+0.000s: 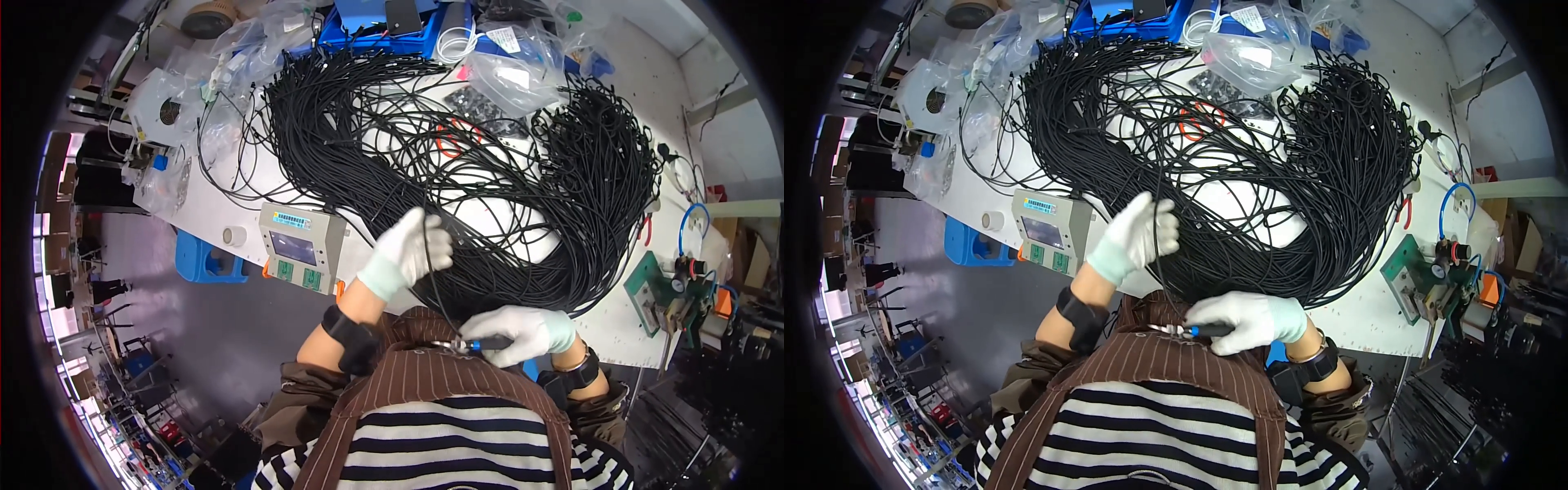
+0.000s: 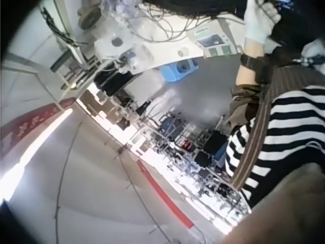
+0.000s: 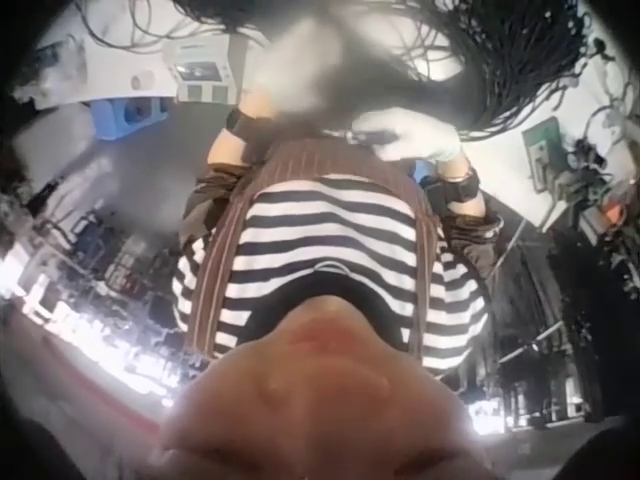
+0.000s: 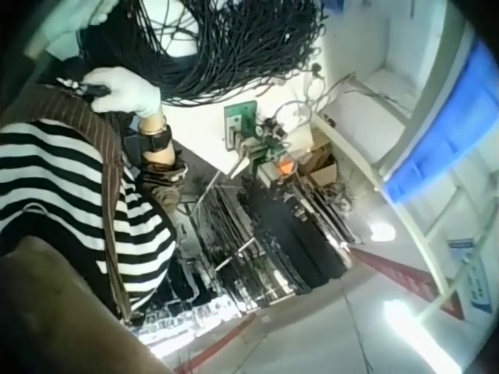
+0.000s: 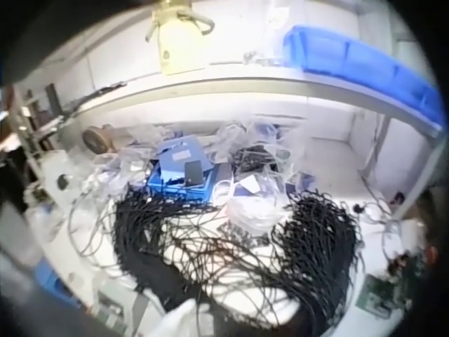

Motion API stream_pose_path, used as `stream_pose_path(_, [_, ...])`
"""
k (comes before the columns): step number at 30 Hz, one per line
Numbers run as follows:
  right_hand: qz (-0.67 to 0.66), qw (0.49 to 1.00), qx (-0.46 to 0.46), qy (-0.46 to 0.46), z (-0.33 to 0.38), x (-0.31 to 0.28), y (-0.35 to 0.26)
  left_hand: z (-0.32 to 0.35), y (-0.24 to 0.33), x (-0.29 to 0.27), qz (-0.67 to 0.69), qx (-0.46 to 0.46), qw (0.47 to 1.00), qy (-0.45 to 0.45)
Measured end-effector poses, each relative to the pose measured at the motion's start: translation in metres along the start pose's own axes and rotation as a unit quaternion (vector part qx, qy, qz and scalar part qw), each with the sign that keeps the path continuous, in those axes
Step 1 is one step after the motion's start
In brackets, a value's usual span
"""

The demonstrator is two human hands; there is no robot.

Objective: The person presses a cable into a machine, plugs both ends into a testing device, and then uses pliers to trim the ends of several cables from a pile.

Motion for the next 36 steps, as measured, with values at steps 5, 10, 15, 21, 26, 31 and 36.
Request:
stream_pose_path(5, [-0.042, 0.998, 0.027, 0.029, 0.047, -0.002, 0.023, -0.016, 0.036, -0.024, 0.085, 0.052, 0.992, -0.08])
stream_pose_path(10, [-0.25, 0.946, 0.099, 0.18, 0.081, -0.026, 0.019, 0.053, -0.008, 0.033, -0.31, 0.012, 0.947, -0.087])
stream_pose_path(15, [-0.301, 0.909, 0.043, 0.286, 0.04, -0.046, 0.015, 0.067, -0.019, 0.06, -0.48, 0.043, 0.865, -0.141])
stream_pose_path(21, [-0.431, 0.854, -0.117, 0.267, 0.003, -0.056, 0.005, 0.054, -0.016, 0.062, -0.562, 0.061, 0.808, -0.165])
stream_pose_path(26, [-0.414, 0.85, -0.104, 0.309, -0.003, -0.057, 0.005, 0.045, 0.021, 0.084, -0.453, 0.294, 0.832, -0.127])
stream_pose_path(31, [-0.372, 0.852, -0.045, 0.366, -0.01, -0.073, 0.01, 0.045, 0.018, 0.142, -0.609, 0.416, 0.651, -0.179])
stream_pose_path(36, [-0.279, 0.863, 0.013, 0.422, -0.021, -0.093, 0.027, 0.025, 0.027, 0.138, -0.575, 0.455, 0.672, -0.104])
Point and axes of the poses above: each hand's wrist, its own z-axis away from the middle knuckle, its own x-axis out of the palm, y = z × x, the point moved 6 cm from there along -z, towards the middle knuckle, and after that the axes turned 13 degrees about z, right-handed, at the moved point
